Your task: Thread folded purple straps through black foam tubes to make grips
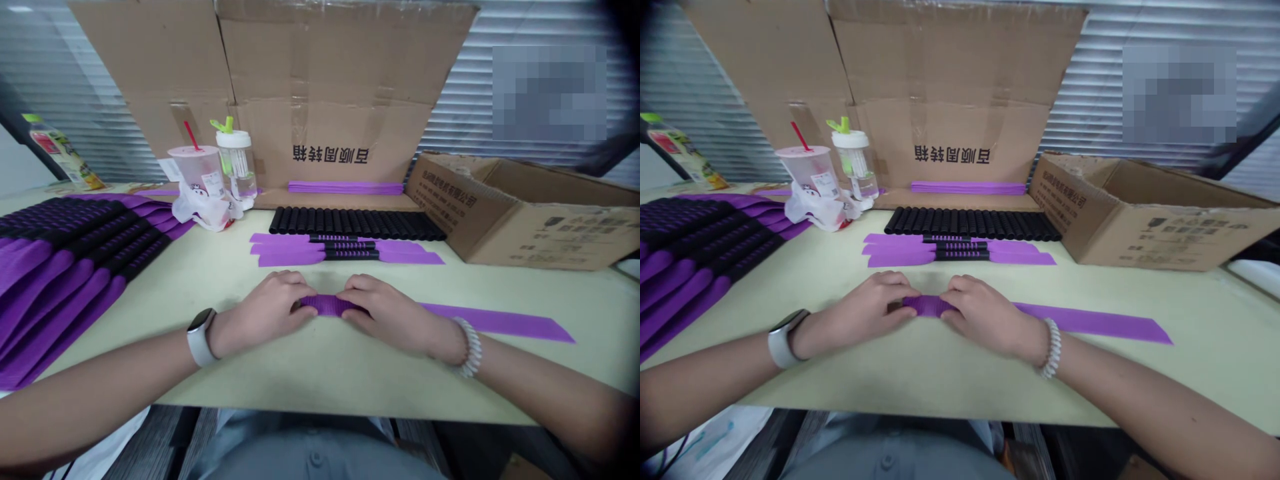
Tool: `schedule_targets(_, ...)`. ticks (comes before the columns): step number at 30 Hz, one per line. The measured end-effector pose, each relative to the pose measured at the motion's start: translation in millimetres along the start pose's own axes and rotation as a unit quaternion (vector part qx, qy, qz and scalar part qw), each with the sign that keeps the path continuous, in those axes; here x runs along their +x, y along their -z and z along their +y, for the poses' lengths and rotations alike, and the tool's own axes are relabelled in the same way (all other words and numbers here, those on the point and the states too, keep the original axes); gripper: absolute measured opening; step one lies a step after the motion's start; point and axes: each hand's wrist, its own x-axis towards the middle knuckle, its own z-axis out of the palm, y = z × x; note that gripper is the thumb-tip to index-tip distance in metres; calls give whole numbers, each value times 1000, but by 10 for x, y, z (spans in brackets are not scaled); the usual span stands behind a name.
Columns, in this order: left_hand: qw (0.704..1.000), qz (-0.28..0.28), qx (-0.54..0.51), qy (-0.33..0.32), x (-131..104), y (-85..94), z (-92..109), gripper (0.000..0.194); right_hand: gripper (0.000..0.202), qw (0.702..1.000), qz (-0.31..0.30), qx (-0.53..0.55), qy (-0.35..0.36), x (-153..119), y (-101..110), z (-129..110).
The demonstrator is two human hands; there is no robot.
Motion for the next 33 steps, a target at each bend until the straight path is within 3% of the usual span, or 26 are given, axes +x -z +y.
schedule_targets(18, 1000, -4, -9, -30, -5, -24, 15, 16, 13, 999, -6, -43, 22, 35, -1, -70)
schedule_targets(33, 998, 7, -47, -33, -12, -58, 97, 15, 14, 1000, 11, -1, 20, 15, -80, -72)
